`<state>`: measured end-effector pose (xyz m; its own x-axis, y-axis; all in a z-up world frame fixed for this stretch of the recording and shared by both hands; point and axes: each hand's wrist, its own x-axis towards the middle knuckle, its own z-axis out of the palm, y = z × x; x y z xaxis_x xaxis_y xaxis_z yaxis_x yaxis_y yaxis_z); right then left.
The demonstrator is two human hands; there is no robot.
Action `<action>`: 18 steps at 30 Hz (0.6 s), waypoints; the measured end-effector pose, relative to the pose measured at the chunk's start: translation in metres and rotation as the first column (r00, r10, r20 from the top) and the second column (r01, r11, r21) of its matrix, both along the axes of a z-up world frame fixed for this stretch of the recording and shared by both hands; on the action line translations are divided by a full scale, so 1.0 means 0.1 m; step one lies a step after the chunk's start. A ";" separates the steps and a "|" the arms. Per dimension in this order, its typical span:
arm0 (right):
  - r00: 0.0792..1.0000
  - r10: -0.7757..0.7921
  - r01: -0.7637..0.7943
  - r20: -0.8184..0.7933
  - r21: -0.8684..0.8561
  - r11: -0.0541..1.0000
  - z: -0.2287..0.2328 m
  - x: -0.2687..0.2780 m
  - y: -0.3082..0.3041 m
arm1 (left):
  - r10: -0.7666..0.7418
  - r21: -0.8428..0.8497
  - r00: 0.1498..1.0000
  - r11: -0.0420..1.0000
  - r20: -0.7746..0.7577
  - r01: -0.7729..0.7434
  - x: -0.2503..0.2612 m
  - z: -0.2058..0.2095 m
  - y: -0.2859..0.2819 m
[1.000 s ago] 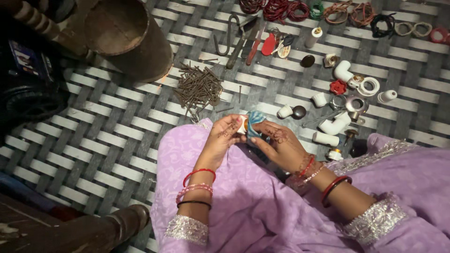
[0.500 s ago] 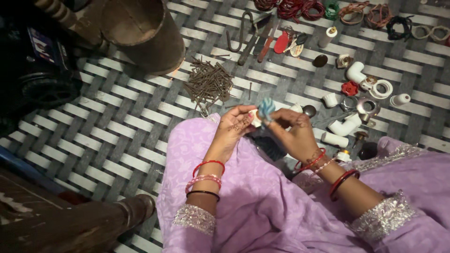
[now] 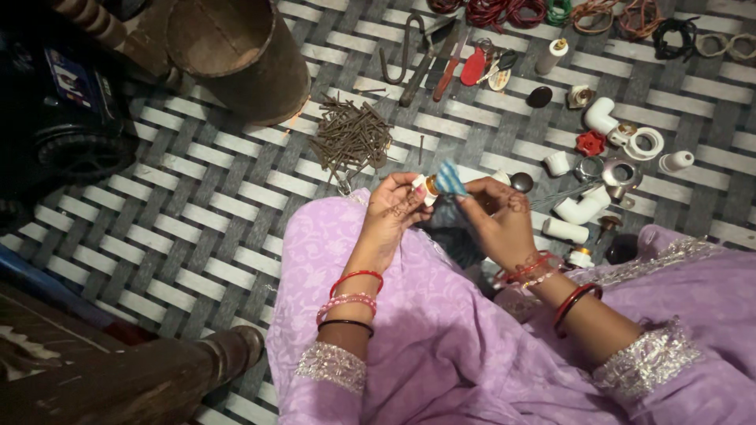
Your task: The person sits on a patterned floor and cleans small white plastic parts using a blue and white striped cloth. They wipe the parts by hand, handling them one at a time, and place the cleaned items back on the floor among other hardware.
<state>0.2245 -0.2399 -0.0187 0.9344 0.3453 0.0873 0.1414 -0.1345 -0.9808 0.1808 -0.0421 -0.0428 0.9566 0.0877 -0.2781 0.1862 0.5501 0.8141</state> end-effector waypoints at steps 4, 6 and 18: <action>0.999 -0.026 0.024 -0.032 -0.050 0.998 0.05 -0.05 0.03 | 0.044 -0.047 0.999 0.998 0.001 -0.043 -0.02 -0.06 0.02; 0.978 0.132 -0.119 0.160 -0.090 0.989 0.11 -0.08 0.03 | -0.007 0.037 0.994 0.999 0.105 0.003 0.00 -0.09 0.00; 0.999 -0.027 0.023 -0.046 -0.083 0.996 -0.12 0.03 -0.03 | 0.008 -0.138 1.000 0.990 0.017 -0.006 -0.04 0.09 0.02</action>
